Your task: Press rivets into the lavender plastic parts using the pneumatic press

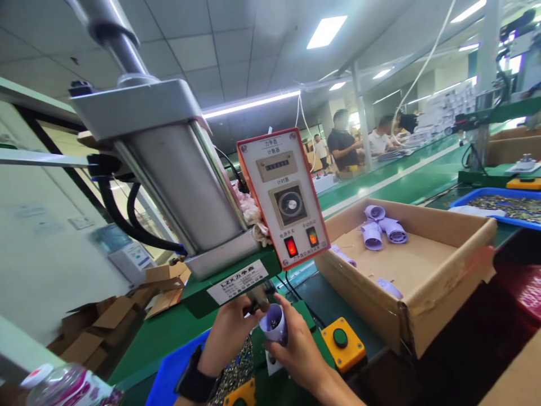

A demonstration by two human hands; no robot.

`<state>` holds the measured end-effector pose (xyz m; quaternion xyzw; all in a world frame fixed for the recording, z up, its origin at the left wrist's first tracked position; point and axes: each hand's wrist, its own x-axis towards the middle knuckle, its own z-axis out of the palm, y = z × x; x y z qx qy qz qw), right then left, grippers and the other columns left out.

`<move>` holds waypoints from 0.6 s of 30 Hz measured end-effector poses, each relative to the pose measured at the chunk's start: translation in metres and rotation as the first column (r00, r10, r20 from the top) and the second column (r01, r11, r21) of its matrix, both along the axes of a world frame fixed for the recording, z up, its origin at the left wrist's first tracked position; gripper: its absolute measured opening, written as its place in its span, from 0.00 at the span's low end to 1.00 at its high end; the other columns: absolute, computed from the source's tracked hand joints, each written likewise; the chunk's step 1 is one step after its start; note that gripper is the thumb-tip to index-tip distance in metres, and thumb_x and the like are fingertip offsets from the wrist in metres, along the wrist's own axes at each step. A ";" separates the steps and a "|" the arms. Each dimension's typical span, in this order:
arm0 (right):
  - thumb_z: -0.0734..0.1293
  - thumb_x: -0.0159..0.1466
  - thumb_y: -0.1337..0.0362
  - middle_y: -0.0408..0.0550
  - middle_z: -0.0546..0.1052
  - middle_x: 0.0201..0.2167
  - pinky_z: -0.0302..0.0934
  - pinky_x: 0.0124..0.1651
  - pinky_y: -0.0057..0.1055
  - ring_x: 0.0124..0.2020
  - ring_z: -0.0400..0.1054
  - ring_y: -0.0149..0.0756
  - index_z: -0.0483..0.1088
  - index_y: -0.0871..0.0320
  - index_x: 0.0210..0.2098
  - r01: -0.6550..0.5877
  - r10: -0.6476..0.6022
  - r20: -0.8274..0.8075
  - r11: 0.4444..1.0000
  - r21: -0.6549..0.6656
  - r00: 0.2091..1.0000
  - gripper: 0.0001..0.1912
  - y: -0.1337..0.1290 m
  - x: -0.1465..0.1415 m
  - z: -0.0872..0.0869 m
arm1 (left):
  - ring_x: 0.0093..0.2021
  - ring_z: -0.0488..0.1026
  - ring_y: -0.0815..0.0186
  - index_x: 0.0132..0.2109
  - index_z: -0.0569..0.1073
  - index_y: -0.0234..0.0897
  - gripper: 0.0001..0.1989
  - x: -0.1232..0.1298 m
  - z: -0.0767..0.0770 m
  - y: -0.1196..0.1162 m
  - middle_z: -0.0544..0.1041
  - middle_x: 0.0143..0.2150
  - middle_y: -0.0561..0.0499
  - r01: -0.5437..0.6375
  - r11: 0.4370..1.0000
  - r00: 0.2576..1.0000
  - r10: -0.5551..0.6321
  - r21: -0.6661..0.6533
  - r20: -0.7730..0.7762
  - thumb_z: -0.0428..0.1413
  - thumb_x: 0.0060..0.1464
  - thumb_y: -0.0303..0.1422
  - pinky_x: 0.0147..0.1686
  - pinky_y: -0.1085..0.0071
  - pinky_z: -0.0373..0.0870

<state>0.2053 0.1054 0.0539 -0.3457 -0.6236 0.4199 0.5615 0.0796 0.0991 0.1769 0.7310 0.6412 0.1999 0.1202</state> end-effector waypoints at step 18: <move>0.69 0.50 0.71 0.54 0.65 0.59 0.51 0.63 0.42 0.60 0.57 0.45 0.52 0.59 0.65 -0.094 0.079 0.252 0.994 0.050 0.964 0.45 0.009 0.014 0.008 | 0.43 0.72 0.59 0.31 0.74 0.37 0.04 0.023 0.007 0.005 0.77 0.37 0.49 0.035 0.996 0.992 -0.044 -0.081 -0.120 0.57 0.44 0.29 0.47 0.64 0.65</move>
